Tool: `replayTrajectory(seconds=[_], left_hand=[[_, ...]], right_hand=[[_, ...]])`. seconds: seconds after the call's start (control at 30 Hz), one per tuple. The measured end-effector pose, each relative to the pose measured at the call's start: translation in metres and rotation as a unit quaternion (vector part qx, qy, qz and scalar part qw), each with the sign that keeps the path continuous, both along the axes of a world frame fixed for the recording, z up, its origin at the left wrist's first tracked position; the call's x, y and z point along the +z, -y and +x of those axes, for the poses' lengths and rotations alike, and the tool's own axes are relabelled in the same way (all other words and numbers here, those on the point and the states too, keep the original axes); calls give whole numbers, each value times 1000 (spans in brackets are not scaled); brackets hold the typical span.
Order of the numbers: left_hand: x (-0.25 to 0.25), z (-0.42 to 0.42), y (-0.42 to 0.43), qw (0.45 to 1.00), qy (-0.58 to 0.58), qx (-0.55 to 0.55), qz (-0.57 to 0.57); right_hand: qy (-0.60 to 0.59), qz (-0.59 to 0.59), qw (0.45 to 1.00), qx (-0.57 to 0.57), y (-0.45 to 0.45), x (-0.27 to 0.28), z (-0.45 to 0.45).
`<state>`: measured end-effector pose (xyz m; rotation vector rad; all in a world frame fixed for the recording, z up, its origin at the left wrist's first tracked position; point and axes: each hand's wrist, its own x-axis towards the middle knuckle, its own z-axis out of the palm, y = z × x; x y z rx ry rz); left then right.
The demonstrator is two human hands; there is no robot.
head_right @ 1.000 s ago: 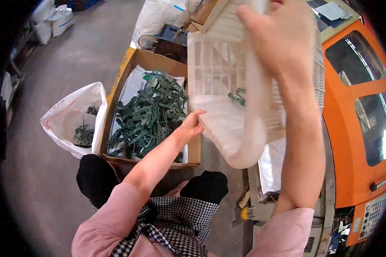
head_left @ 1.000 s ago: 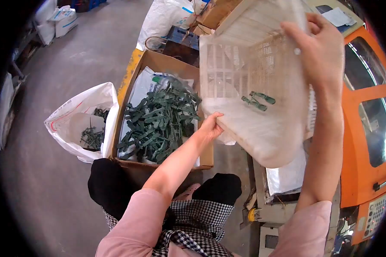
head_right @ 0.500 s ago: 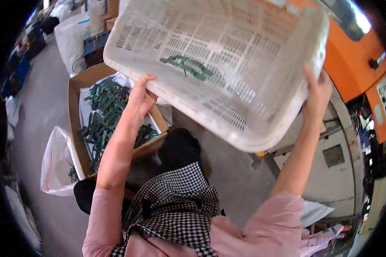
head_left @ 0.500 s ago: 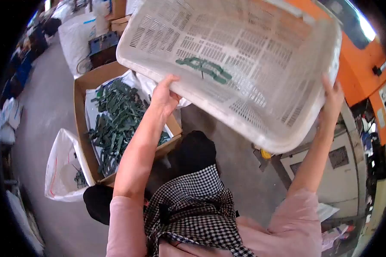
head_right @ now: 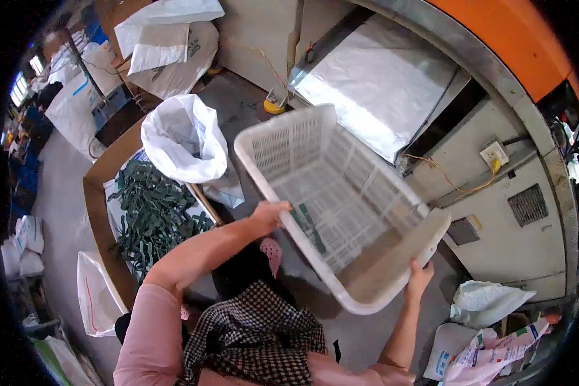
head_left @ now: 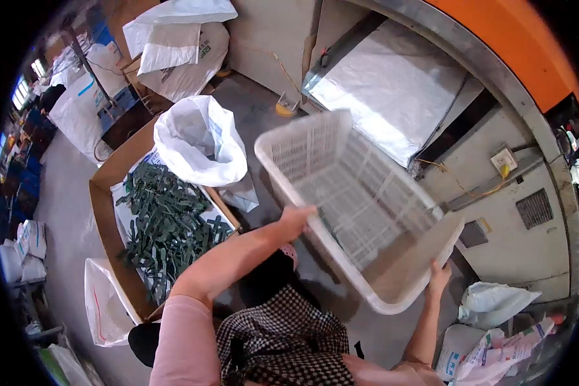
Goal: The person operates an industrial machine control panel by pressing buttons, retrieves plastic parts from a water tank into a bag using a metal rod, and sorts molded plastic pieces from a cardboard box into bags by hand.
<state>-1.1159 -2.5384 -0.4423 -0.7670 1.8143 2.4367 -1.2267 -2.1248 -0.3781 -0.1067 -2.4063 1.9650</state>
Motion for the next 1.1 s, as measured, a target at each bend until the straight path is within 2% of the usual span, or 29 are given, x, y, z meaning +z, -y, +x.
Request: replayTrajectory(seconds=[0.03,0.07,0.1,0.13,0.2,0.27,0.3,0.33,0.37,0.4,0.43,0.47,0.5,0.53,0.57,0.6,0.63,0.67,0.73,0.77,0.83,0.9,0.97,1.03,1.1], left_hand=[[-12,-4,3,998,-11,-60,-35],[13,-10,-6,992,84,-19,88],[28,-14,-16,961,178,23,211],[30,-17,-18,960,182,26,211],[29,-12,-22,981,103,-142,84],[-43,-12,6,938,-25,-325,-122],[1,-3,10,949,49,-299,-89],[48,7,13,955,120,-265,-55],[68,21,22,956,76,-243,-143],[77,42,35,974,64,-180,-122],[85,64,49,987,47,-117,-102],[94,85,62,995,26,-56,-84],[101,109,77,988,60,-19,-140],[106,131,80,978,79,50,-184],[94,156,91,967,110,98,-209],[85,177,94,957,141,155,-199],[74,197,96,954,154,191,-173],[69,210,88,953,163,189,-174],[61,229,76,951,199,211,-107],[60,231,68,948,207,218,-106],[62,233,46,944,230,225,-77],[59,239,36,946,231,205,-96],[65,239,28,946,236,186,-117],[60,244,28,947,235,171,-135],[63,238,31,945,228,179,-152]], right_hand=[[29,-25,999,-9,-14,-28,-9],[58,-47,997,-17,-27,-47,-16],[63,-43,997,-14,-39,-54,-19],[98,-37,994,-22,-45,-62,-19],[139,-36,989,-31,-63,-92,-16],[183,-25,983,-27,-90,-134,-24],[162,17,986,-44,-98,-152,-26],[154,110,982,2,-111,-176,-35],[150,203,967,46,-132,-203,-42],[99,458,880,76,-147,-229,-49],[47,679,725,108,-154,-242,-56],[28,762,633,133,-116,-197,-52],[-15,750,656,84,-81,-177,-55],[-89,680,725,72,-50,-174,-61],[-141,590,787,106,-17,-173,-65],[-147,517,826,170,19,-179,-65],[-106,483,834,244,58,-190,-61],[3,451,830,327,97,-191,-53],[86,517,776,350,149,-245,-49],[88,516,772,361,164,-256,-43],[228,574,696,367,205,-276,-41],[258,637,652,321,215,-320,-28],[223,603,693,326,207,-358,-30],[140,558,720,387,194,-389,-23],[165,559,686,436,197,-387,-14]])
